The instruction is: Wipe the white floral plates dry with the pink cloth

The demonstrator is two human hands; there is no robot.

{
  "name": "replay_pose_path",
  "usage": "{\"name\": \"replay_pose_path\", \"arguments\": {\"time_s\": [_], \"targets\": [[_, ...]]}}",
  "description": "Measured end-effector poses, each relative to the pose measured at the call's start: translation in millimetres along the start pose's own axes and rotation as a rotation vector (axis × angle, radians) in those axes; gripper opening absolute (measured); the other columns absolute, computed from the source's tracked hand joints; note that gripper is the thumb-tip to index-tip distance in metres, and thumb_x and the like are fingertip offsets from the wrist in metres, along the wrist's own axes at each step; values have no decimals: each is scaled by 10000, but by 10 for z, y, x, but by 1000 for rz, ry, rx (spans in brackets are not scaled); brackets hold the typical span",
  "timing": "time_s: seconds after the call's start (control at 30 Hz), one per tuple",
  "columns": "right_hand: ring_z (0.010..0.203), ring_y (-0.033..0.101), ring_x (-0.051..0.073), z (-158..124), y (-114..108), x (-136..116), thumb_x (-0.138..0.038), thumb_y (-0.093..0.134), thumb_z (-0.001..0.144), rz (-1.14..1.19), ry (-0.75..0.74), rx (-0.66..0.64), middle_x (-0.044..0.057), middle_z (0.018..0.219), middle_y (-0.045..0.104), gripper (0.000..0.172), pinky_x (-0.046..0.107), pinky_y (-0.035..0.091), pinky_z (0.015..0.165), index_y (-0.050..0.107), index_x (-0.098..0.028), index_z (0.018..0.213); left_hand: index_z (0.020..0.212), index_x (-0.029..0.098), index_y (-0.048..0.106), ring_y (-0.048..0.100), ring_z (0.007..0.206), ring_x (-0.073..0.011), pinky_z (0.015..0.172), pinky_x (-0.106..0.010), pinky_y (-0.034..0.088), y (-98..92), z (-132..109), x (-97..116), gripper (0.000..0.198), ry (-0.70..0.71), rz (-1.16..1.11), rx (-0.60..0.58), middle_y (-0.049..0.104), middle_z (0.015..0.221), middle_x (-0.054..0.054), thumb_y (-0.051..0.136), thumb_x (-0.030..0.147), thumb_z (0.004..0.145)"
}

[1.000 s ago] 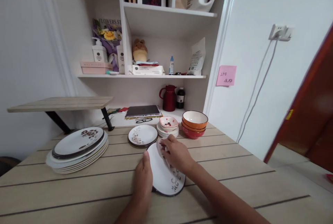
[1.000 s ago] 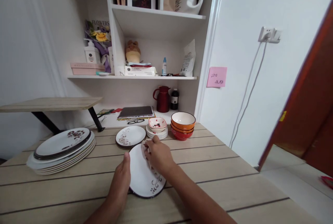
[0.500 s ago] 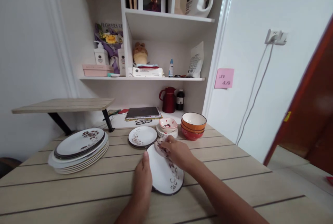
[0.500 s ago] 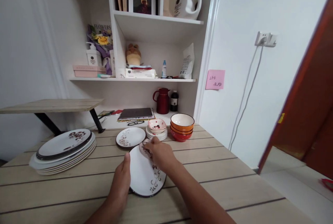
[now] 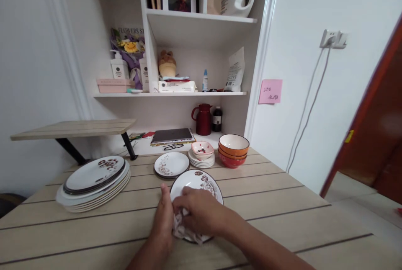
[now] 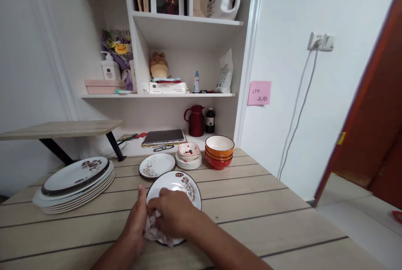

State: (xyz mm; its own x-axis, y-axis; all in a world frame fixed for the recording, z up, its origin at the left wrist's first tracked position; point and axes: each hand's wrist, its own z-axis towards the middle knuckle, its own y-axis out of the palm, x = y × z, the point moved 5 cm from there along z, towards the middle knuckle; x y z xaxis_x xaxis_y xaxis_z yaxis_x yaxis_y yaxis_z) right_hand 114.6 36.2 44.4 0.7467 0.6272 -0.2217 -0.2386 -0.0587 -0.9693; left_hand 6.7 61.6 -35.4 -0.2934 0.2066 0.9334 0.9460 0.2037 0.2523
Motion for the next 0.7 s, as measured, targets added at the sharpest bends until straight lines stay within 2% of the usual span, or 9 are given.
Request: {"name": "replay_pose_path", "arguments": {"time_s": [0.1,0.2,0.33,0.43,0.57,0.7], "targets": [[818,601,170,62,6,22,-238,592,780,11,61,94,2,1021,594,300,248,319,599,654,-350,1051,1107,117,646,718,807,-260,672,-348,566,47,-35,-2,718,-82,-129,-55,753,853,-141,390,718,806],[835,600,161,79,-6,62,-243,570,820,-2,68,155,-4,1049,581,293,245,329,608,646,-373,1072,1098,108,647,720,780,-251,657,-337,565,100,-35,-9,710,-104,-175,-83,752,816,-143,372,702,825],[844,592,161,98,-41,189,-307,526,882,-62,144,266,5,1085,562,255,238,324,600,632,-388,1099,1131,126,634,719,790,-242,674,-329,557,128,-15,8,710,-16,-125,-101,754,840,-140,355,705,828],[843,585,168,109,-99,321,-328,487,907,-113,231,331,22,1120,553,263,235,319,589,614,-364,1135,1102,111,651,715,785,-257,674,-338,549,121,-10,13,731,57,18,-76,752,861,-156,378,722,806],[821,606,186,79,-215,509,-277,449,906,-197,331,302,42,1117,573,293,243,330,571,598,-345,1148,985,103,693,706,822,-301,687,-356,539,102,14,5,642,153,216,-4,752,852,-161,509,678,766],[795,647,215,-35,-300,635,-202,510,848,-307,403,121,94,1066,626,284,273,391,615,637,-293,1086,925,120,708,697,878,-323,742,-376,532,58,66,-39,555,204,255,81,753,838,-165,520,622,782]]}}
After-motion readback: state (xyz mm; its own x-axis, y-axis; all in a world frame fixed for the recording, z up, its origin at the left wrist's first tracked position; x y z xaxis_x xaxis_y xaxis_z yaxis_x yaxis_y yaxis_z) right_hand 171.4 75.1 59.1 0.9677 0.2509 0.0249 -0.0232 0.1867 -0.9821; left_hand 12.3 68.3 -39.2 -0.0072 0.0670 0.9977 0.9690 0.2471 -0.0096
